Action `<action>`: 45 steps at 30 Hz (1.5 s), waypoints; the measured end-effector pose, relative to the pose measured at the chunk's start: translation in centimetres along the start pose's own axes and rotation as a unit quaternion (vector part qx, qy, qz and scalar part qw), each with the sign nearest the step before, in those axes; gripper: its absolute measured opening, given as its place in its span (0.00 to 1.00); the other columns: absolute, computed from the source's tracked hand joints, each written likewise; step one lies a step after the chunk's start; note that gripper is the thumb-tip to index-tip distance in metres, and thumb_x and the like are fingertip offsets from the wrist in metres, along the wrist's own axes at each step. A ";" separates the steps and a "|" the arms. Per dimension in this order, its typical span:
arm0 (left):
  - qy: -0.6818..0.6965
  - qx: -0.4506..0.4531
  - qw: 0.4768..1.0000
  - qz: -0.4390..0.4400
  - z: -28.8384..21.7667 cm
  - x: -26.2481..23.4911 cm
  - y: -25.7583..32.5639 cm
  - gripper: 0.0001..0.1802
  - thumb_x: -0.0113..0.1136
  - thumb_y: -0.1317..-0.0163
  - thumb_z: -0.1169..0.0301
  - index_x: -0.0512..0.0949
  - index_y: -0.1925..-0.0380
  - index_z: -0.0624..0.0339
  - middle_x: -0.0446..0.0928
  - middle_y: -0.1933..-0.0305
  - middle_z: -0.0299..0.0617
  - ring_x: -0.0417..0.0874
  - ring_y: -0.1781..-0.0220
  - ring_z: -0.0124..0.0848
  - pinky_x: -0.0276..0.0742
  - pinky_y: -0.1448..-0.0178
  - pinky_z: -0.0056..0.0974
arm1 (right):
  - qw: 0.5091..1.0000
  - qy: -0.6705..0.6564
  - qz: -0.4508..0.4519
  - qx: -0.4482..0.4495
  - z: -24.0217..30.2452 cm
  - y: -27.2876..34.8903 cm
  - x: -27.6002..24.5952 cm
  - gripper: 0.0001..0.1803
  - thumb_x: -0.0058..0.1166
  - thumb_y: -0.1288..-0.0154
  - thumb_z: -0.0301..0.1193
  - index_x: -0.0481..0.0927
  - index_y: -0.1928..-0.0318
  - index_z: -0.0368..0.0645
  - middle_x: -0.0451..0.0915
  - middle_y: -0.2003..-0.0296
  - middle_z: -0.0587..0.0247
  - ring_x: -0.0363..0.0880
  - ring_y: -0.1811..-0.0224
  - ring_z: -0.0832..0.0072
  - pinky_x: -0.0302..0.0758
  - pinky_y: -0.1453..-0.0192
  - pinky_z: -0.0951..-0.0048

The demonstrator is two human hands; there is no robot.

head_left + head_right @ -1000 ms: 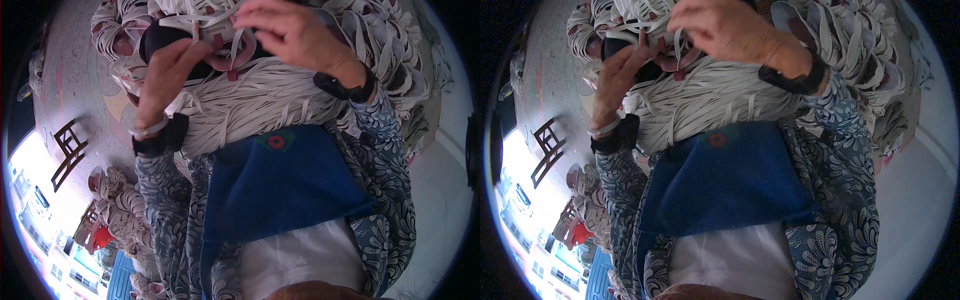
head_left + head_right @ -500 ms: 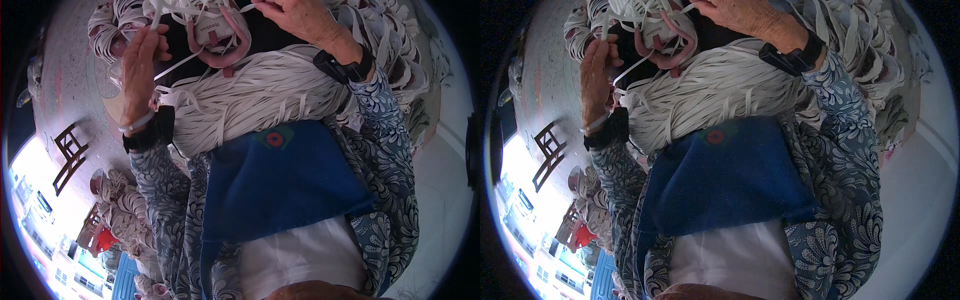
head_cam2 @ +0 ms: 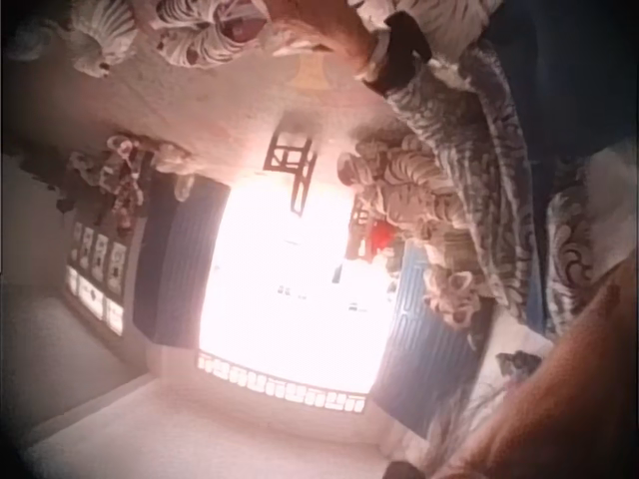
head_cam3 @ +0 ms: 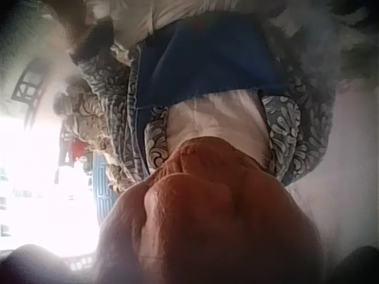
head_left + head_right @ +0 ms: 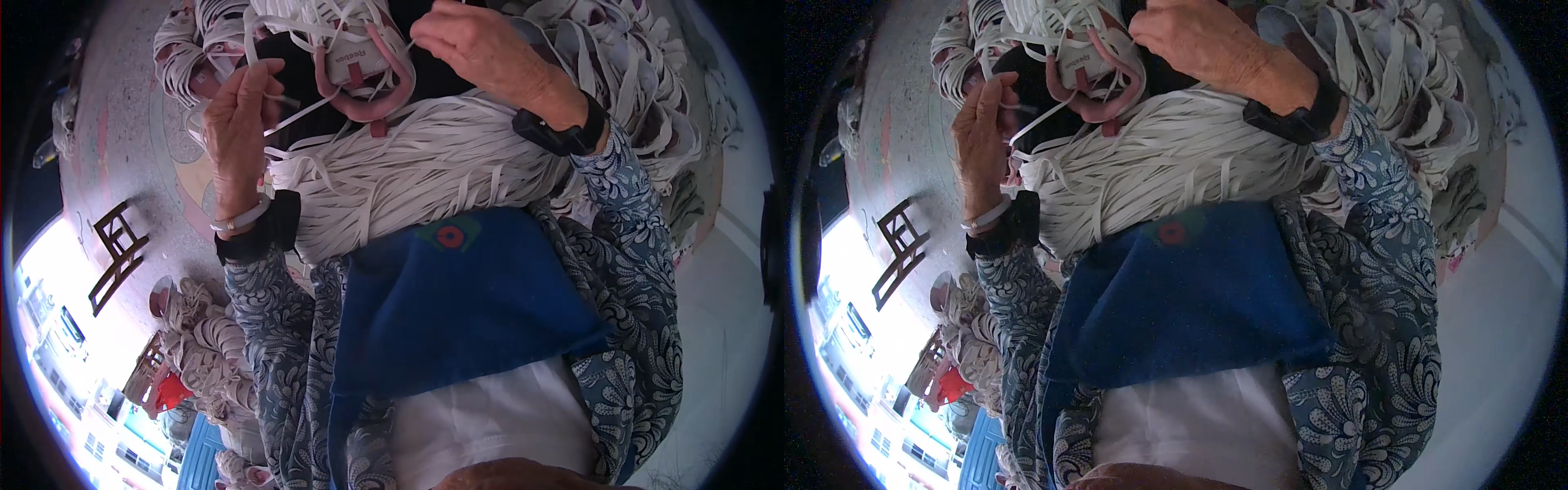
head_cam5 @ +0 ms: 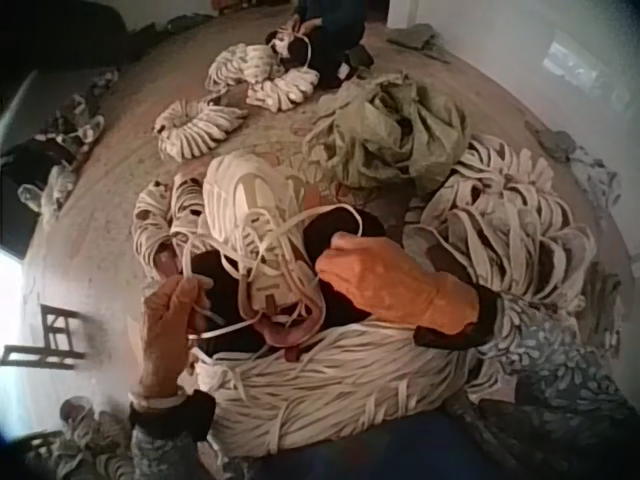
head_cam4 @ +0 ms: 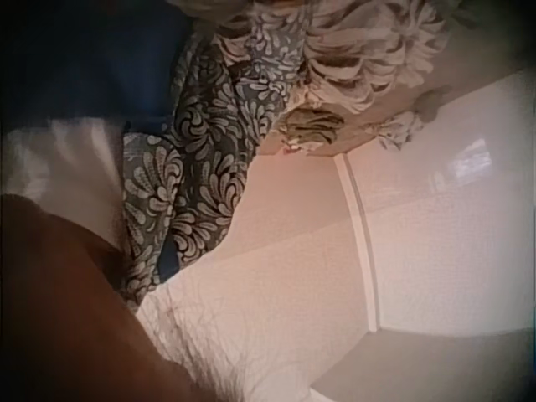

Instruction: The person sits on the floor and laces a white and pink sneaker by hand. They repeatedly thread the white laces through the eyelets, pull them tight, and adjust the fit. The task is performed on a single shoe while surrounded by many other similar shoes.

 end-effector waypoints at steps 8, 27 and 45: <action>0.129 -0.029 0.991 0.032 1.9 0.5 -0.2 0.12 0.56 0.33 0.73 0.77 0.53 0.69 0.80 0.59 0.45 0.84 0.59 0.30 0.82 0.52 0.31 | 0.890 -0.389 -0.094 0.218 -3.8 -0.8 -0.6 0.08 0.54 0.35 0.28 0.78 0.64 0.33 0.76 0.69 0.53 0.73 0.70 0.63 0.71 0.65 0.65; 0.073 0.027 0.997 0.019 1.6 1.7 -1.8 0.08 0.60 0.37 0.73 0.76 0.61 0.67 0.81 0.61 0.44 0.84 0.59 0.29 0.81 0.54 0.28 | 0.872 -0.404 -0.093 0.260 -3.6 -1.6 -0.2 0.10 0.51 0.32 0.28 0.75 0.68 0.32 0.73 0.77 0.56 0.70 0.76 0.71 0.68 0.71 0.69; -0.038 0.059 0.997 0.038 1.5 2.3 -2.9 0.09 0.63 0.39 0.73 0.75 0.64 0.66 0.81 0.69 0.40 0.83 0.65 0.24 0.80 0.59 0.26 | 0.927 -0.221 -0.057 0.296 -1.6 -1.1 0.6 0.11 0.54 0.33 0.34 0.73 0.60 0.39 0.75 0.67 0.55 0.79 0.73 0.59 0.79 0.69 0.66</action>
Point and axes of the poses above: each hand's wrist, its own y-axis away from the middle knuckle, its own x-axis out of the palm, z = x × y, the point moved 9 cm from there along -y, towards the middle knuckle
